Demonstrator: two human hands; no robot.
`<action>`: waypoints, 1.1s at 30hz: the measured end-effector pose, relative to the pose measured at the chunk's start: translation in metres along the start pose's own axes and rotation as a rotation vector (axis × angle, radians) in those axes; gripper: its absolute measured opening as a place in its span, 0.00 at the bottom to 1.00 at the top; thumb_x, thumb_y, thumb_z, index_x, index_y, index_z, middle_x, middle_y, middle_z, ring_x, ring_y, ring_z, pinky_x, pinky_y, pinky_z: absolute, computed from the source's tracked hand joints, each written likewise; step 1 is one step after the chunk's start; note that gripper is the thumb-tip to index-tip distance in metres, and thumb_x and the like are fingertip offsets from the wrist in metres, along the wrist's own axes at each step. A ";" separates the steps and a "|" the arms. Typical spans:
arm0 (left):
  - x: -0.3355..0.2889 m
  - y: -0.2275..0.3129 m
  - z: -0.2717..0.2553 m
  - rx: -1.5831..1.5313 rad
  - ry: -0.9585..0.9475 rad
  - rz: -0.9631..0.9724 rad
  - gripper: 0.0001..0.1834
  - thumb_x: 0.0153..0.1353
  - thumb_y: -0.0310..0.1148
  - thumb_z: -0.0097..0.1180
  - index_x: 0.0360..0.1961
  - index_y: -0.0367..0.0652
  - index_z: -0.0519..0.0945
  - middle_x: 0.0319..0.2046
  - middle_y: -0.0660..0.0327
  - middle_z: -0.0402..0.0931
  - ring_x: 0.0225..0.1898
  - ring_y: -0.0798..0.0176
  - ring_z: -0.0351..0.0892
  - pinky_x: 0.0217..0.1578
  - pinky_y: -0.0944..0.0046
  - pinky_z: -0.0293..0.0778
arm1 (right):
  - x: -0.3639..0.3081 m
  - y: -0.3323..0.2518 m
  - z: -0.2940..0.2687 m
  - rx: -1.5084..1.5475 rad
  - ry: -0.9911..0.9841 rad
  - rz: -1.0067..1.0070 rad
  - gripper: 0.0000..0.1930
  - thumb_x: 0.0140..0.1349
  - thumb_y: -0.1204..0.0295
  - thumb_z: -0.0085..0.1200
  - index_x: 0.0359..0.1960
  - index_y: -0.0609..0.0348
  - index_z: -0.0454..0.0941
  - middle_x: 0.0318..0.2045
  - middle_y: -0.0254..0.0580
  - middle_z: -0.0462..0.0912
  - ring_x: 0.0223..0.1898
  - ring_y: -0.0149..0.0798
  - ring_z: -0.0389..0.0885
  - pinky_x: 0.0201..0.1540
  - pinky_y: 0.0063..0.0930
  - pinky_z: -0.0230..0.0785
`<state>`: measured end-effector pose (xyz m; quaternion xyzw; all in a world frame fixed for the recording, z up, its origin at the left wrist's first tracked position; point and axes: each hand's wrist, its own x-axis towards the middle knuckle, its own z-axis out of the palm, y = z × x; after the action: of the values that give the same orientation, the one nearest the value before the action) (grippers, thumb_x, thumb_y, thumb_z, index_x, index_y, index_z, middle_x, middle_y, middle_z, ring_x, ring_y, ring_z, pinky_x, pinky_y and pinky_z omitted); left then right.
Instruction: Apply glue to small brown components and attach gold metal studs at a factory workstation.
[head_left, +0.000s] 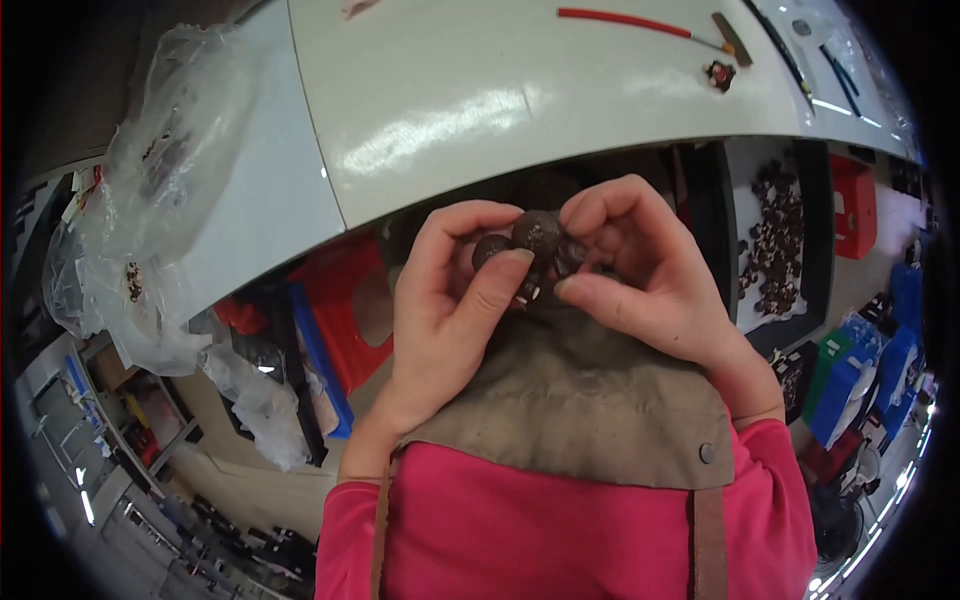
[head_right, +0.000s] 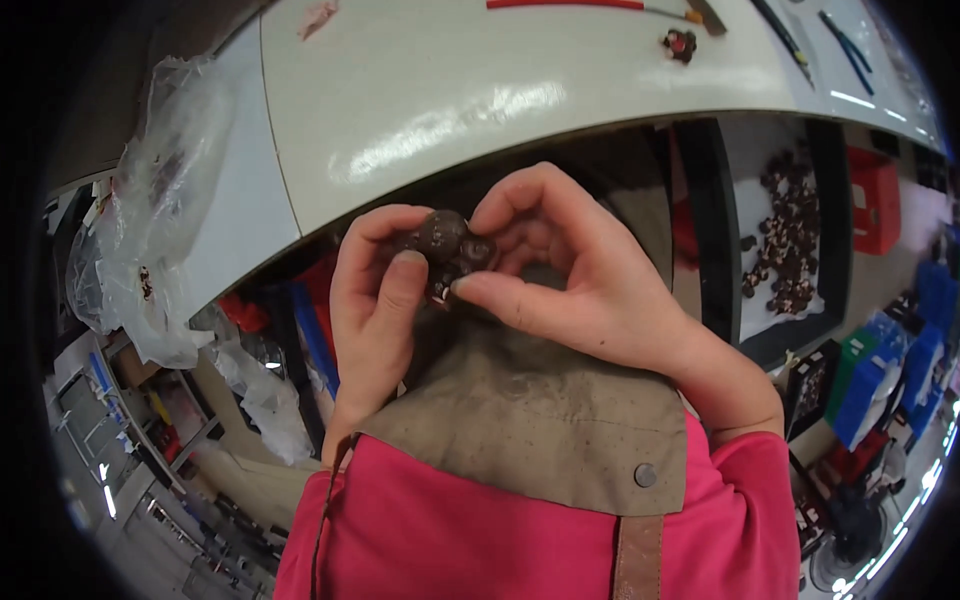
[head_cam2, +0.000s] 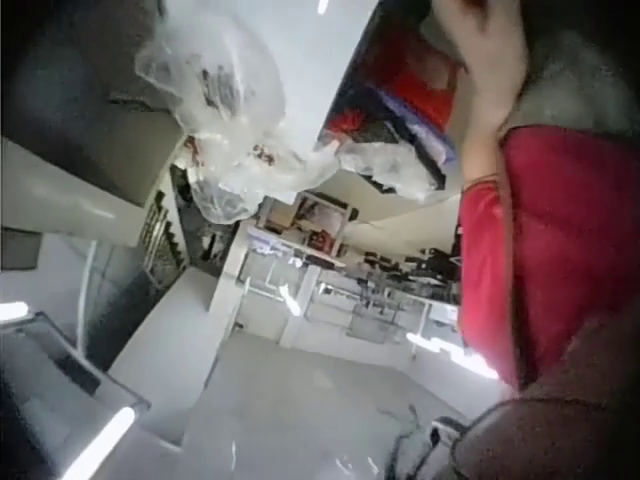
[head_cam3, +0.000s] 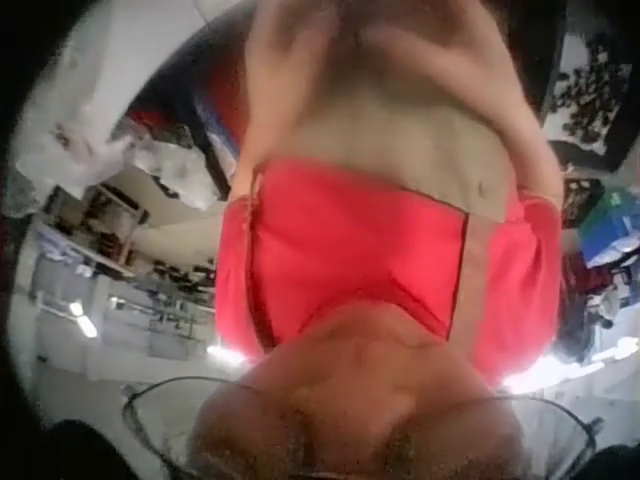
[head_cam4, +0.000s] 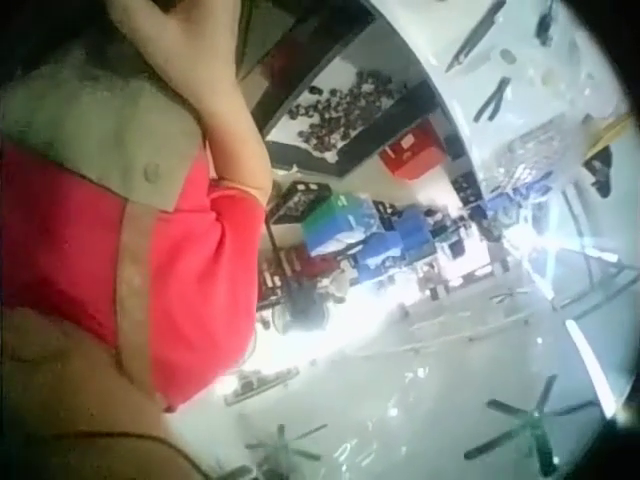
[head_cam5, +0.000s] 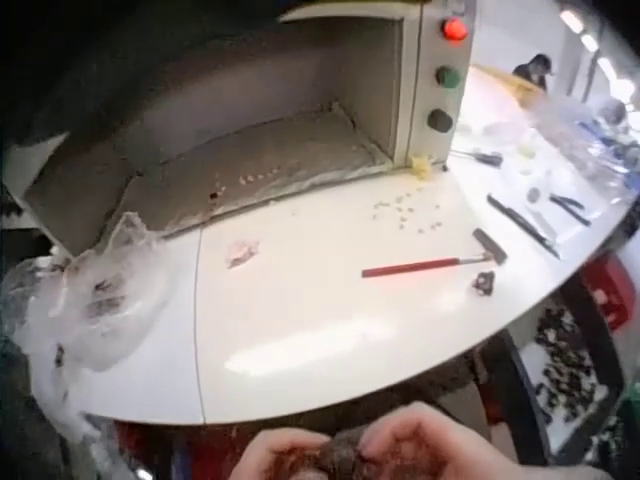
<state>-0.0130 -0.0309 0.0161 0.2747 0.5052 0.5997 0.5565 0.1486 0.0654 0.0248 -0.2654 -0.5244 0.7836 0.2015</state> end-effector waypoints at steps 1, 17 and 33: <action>-0.001 -0.004 0.002 0.000 0.012 -0.030 0.15 0.65 0.29 0.51 0.52 0.38 0.68 0.39 0.64 0.74 0.37 0.77 0.71 0.36 0.76 0.70 | -0.002 0.005 -0.002 0.017 0.003 0.008 0.20 0.53 0.84 0.57 0.46 0.61 0.63 0.46 0.39 0.67 0.46 0.28 0.72 0.48 0.21 0.67; -0.001 -0.033 0.008 0.247 0.012 0.006 0.22 0.72 0.45 0.33 0.56 0.42 0.67 0.25 0.70 0.69 0.24 0.80 0.61 0.25 0.77 0.57 | -0.013 0.040 -0.008 -0.005 0.066 -0.009 0.16 0.56 0.77 0.58 0.42 0.62 0.63 0.38 0.35 0.71 0.38 0.26 0.73 0.42 0.21 0.68; 0.004 -0.028 0.008 0.128 0.053 -0.224 0.27 0.69 0.55 0.35 0.54 0.43 0.68 0.32 0.67 0.75 0.25 0.81 0.64 0.22 0.79 0.55 | -0.009 0.039 -0.008 0.089 0.076 0.112 0.13 0.59 0.81 0.50 0.42 0.62 0.61 0.43 0.41 0.69 0.43 0.30 0.74 0.48 0.24 0.69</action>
<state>0.0039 -0.0282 -0.0078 0.2354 0.5844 0.5074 0.5879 0.1590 0.0517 -0.0121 -0.3144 -0.4652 0.8057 0.1886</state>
